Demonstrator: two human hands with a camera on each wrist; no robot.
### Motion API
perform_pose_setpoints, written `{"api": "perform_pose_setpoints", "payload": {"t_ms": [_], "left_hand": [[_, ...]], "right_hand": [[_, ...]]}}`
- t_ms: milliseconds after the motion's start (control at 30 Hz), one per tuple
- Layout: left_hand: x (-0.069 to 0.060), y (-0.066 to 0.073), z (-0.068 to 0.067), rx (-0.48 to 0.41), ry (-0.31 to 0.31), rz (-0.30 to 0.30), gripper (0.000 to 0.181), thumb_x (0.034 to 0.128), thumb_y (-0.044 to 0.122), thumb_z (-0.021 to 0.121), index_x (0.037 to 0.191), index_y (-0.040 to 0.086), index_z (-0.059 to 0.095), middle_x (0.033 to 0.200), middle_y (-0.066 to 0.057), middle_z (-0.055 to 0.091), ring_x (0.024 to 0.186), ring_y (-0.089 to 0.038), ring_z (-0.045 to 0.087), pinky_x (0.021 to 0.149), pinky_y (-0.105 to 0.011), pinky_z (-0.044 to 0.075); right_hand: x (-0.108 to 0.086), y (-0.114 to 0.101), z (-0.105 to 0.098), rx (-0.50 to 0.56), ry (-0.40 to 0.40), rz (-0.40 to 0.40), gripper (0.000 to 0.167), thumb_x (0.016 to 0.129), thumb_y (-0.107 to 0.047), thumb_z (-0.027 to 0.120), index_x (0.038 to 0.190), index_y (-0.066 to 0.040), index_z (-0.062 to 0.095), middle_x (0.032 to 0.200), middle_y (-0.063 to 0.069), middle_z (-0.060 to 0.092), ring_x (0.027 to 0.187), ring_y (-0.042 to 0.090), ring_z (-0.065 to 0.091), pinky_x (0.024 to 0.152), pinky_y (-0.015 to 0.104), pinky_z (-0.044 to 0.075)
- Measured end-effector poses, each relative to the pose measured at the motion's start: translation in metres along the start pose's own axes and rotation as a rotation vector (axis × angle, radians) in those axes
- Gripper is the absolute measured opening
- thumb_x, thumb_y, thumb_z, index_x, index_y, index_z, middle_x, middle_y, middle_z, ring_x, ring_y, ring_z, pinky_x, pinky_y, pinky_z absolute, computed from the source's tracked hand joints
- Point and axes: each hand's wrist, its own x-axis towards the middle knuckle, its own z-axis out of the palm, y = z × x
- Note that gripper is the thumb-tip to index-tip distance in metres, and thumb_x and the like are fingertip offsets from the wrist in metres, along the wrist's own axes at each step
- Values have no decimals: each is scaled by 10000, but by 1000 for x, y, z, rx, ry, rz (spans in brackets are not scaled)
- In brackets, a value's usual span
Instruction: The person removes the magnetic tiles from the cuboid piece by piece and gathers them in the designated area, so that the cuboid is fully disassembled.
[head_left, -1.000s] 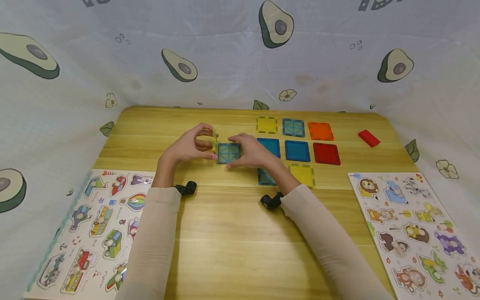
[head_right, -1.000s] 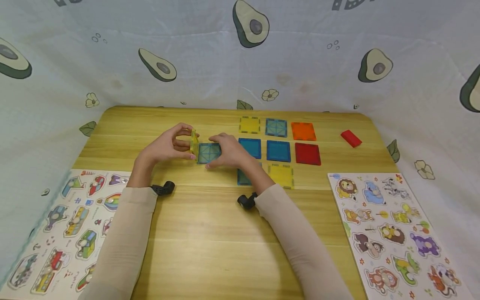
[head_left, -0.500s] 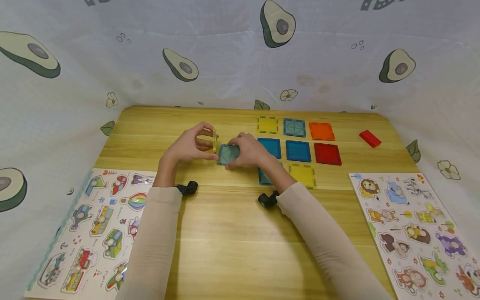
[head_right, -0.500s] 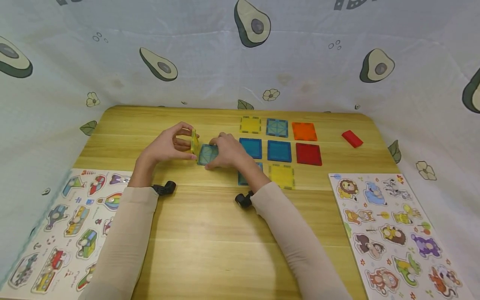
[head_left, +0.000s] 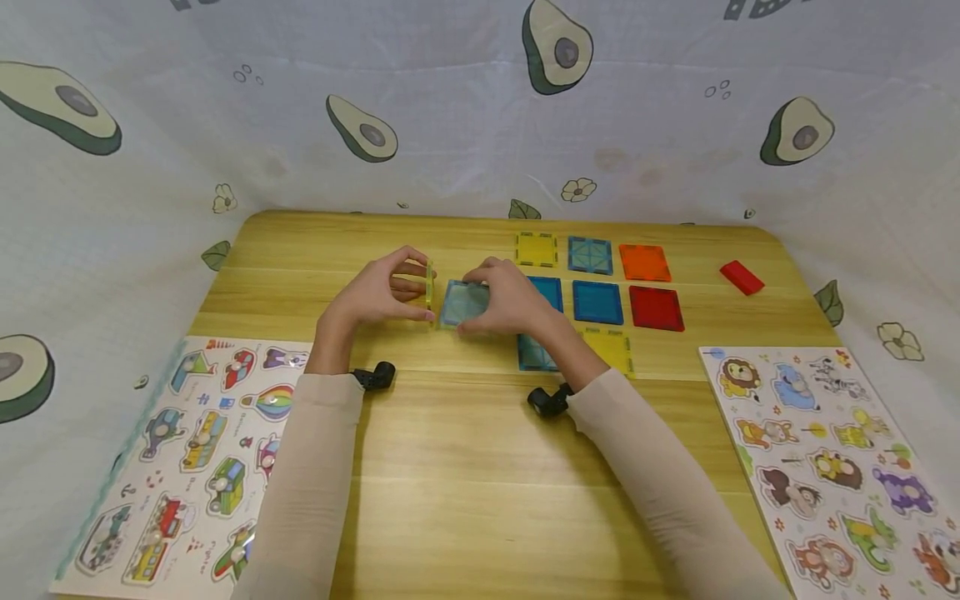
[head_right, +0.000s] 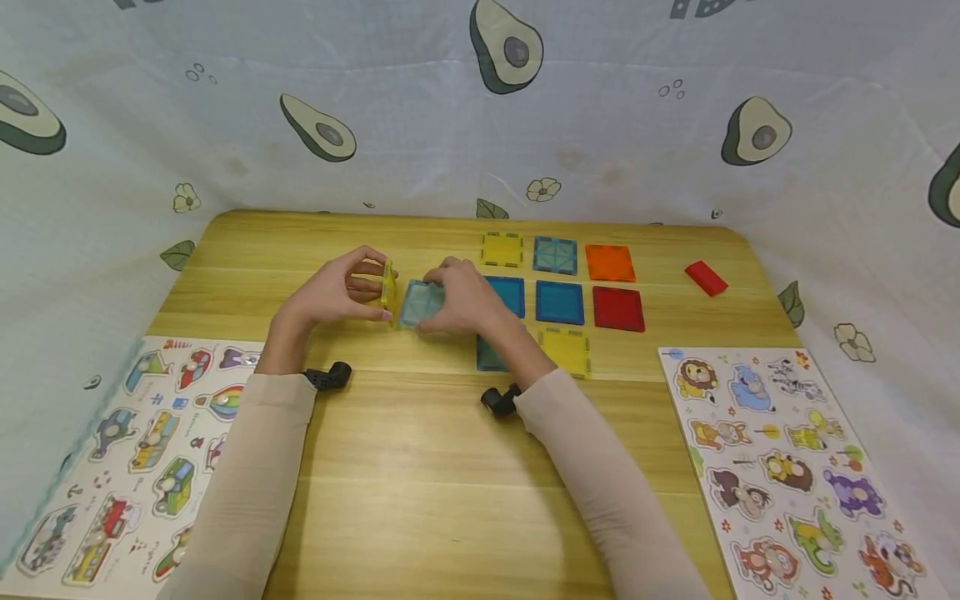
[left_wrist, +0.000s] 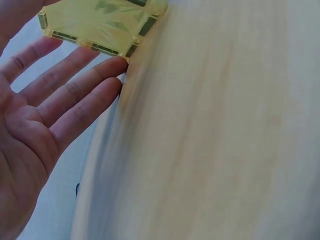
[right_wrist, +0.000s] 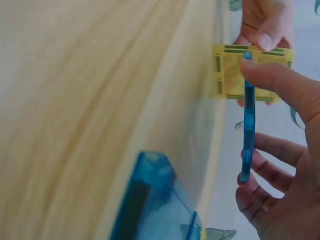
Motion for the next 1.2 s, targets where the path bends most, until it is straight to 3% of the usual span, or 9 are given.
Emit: {"api": "perform_pose_setpoints", "payload": {"t_ms": [367, 567, 767, 967, 1200], "left_hand": [[3, -12, 0, 19, 2, -14, 856, 755, 222, 940, 1453, 150, 450, 1485, -80, 540, 1315, -322, 611, 1112, -515, 491], [3, -11, 0, 25, 6, -17, 856, 748, 241, 946, 1446, 156, 458, 1487, -70, 544, 1312, -305, 616, 1104, -507, 499], [4, -10, 0, 13, -1, -45, 866, 765, 193, 931, 1475, 148, 438, 1520, -94, 520, 1337, -323, 599, 1118, -514, 485], [0, 1, 2, 3, -10, -60, 845, 785, 129, 907, 1481, 101, 428, 1531, -140, 505, 1358, -362, 577, 1132, -528, 467], [-10, 21, 2, -3, -24, -58, 804, 811, 111, 881, 1470, 72, 422, 1533, -160, 503, 1363, -374, 571, 1123, -527, 476]], "right_hand": [[-29, 6, -21, 68, -5, -26, 806, 754, -472, 895, 1435, -155, 603, 1391, 98, 551, 1211, 309, 543, 992, 527, 504], [-53, 13, -37, 43, 14, -19, 798, 754, -476, 895, 1432, -168, 608, 1492, 133, 498, 1348, 365, 473, 1077, 608, 458], [-74, 30, -52, -2, 27, 3, 786, 759, -475, 889, 1435, -186, 610, 1519, 160, 478, 1375, 402, 436, 1080, 656, 444], [-99, 51, -66, 6, 33, 49, 751, 776, -446, 892, 1426, -191, 614, 1561, 160, 431, 1439, 419, 372, 1108, 707, 379], [-130, 71, -78, -3, 58, 77, 742, 765, -399, 912, 1408, -165, 624, 1504, 170, 483, 1345, 428, 457, 1039, 698, 436]]}}
